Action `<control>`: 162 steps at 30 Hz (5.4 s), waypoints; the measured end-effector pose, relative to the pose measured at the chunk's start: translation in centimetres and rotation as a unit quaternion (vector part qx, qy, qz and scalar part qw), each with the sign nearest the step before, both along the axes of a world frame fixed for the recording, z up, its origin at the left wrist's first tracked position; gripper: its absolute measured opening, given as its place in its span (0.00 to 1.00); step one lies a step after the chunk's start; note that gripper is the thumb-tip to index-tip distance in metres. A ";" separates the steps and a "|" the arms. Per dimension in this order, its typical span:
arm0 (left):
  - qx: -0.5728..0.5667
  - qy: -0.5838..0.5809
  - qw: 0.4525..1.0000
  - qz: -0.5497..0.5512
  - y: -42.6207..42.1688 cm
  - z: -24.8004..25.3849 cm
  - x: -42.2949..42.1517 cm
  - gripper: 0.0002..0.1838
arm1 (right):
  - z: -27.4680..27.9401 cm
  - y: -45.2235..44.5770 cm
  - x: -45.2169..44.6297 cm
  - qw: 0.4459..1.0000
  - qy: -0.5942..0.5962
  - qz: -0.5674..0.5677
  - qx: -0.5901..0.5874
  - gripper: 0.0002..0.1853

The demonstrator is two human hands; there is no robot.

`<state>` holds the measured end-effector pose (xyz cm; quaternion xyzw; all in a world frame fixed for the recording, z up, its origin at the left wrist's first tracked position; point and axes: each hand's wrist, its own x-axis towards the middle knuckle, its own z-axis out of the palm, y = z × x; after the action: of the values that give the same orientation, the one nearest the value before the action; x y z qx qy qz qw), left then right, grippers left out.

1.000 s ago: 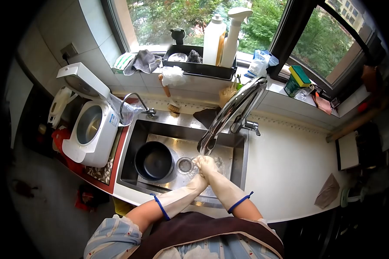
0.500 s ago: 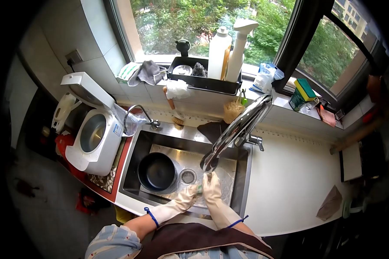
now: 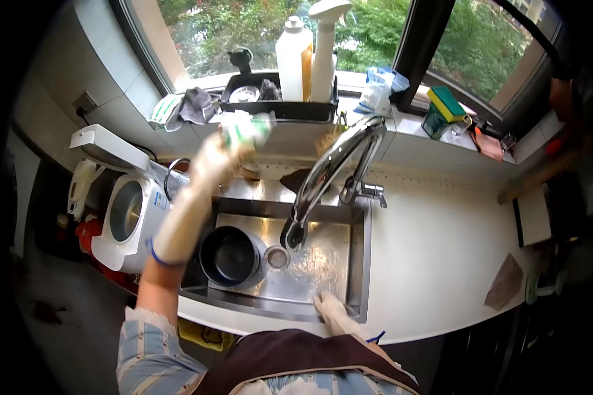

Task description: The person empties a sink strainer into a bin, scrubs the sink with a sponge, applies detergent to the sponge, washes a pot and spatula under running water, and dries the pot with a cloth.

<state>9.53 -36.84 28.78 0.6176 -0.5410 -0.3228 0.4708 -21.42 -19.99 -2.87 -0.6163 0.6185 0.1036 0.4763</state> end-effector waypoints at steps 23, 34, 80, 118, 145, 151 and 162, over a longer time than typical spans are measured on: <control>0.386 0.507 0.641 0.428 25.0 -40.8 5.6 0.26 | 7.7 -20.7 10.7 0.870 -0.348 -0.189 -0.295 0.10; 0.493 -0.148 0.850 0.111 21.5 -31.3 5.7 0.27 | -0.8 -18.0 2.6 0.826 -0.480 -0.279 -0.093 0.11; 0.065 0.599 0.794 0.086 22.3 -20.1 1.7 0.33 | 2.0 -8.5 8.1 0.790 -0.383 -0.424 0.222 0.20; 0.165 0.163 0.969 0.087 16.2 -12.6 -22.3 0.33 | 5.8 -9.1 -57.5 0.749 0.332 -0.523 -0.234 0.15; -0.010 0.106 0.990 -0.088 18.9 -9.7 -22.4 0.29 | 26.8 -2.3 -9.1 0.662 -0.367 0.306 -0.577 0.12; 0.111 0.047 0.991 -0.051 22.2 -8.0 -20.6 0.29 | 24.7 -8.7 -10.6 0.706 -0.540 0.177 -0.422 0.13; -0.012 0.288 0.954 -0.076 21.6 -6.1 -21.0 0.32 | 19.5 -7.1 -12.9 0.655 -0.705 -0.217 -0.165 0.18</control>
<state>-11.49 -15.25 22.71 0.4496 -0.4318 -0.5156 0.5878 -34.31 -27.14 16.62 -0.4207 0.2201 -0.5720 0.6689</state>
